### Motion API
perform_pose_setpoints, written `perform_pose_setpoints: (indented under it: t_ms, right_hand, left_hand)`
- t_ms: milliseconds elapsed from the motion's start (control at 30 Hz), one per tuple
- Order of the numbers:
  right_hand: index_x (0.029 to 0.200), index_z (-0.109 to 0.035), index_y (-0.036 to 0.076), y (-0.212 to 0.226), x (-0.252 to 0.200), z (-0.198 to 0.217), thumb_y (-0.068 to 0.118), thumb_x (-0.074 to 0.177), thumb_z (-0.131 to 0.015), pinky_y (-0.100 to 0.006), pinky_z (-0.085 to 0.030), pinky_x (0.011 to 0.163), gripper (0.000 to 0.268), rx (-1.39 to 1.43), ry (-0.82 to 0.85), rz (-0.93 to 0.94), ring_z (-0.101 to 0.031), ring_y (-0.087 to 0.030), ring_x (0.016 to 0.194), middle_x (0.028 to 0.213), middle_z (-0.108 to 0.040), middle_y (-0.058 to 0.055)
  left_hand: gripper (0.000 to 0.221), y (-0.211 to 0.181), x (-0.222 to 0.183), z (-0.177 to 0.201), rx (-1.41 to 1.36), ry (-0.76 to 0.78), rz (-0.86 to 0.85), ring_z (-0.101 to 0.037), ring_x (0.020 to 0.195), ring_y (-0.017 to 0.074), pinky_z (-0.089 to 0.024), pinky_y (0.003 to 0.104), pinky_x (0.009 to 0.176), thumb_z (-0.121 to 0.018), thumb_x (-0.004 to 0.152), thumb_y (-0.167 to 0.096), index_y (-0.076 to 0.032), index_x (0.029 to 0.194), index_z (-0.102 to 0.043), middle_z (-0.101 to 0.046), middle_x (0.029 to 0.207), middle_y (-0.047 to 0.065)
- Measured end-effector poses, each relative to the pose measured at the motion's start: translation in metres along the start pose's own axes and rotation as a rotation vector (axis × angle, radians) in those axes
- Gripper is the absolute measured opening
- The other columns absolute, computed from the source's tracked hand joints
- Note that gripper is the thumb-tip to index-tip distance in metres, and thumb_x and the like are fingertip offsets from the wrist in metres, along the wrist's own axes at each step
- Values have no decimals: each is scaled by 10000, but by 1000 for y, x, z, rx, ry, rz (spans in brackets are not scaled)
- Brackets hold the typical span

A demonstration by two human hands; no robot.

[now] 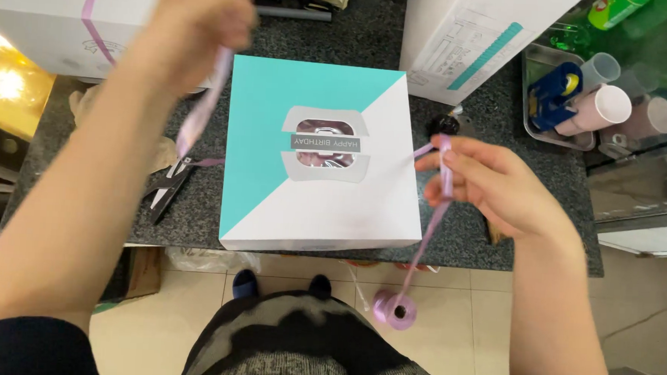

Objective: The person assembles a cardboard cake box around a pink cake, secures the box sides, and then wraps the box with a purple ribbon, tying it into a bow on top.

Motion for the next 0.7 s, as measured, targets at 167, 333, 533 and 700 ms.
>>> perform_pose_setpoints:
  t_ms: [167,333,533,700]
  right_hand:
    - [1309,-631,-24,3,-16,7,178,967,-535,-352,-572,698,408,96,1,-24,-714,-225,810,1165,-761,-148]
    - [1235,-683,-52,12,15,-32,157,982,-634,-301,-550,639,332,80,-21,69,-660,-170,673,1006,-747,-147]
    - [1100,-776,-6,28,65,-87,196,972,-730,-293,-529,670,243,-507,-12,338,-665,-148,708,967,-712,-163]
    - [1084,-683,-23,43,62,-83,181,839,-820,-357,-533,715,347,-861,-111,659,-686,-285,800,976,-694,-195]
  left_hand:
    - [693,52,-11,-103,433,184,219,-563,791,61,-526,218,768,-549,888,19,-167,1550,-462,-630,1386,-56]
    - [706,106,-38,-145,725,370,542,-556,697,112,-489,292,640,-628,902,-113,-259,1567,-444,-685,986,103]
    - [279,193,-39,-124,619,448,457,-545,693,77,-490,257,628,-609,1068,-180,-89,1301,-734,-640,821,30]
    - [306,145,-40,-127,529,310,486,-555,599,101,-480,316,534,-439,1010,-127,-138,1250,-629,-700,889,-41]
Point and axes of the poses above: each hand's wrist, its own x-axis towards the middle knuckle, its own z-axis out of the back of the hand, y = z × x, the point moved 9 cm from there along x, towards the middle knuckle
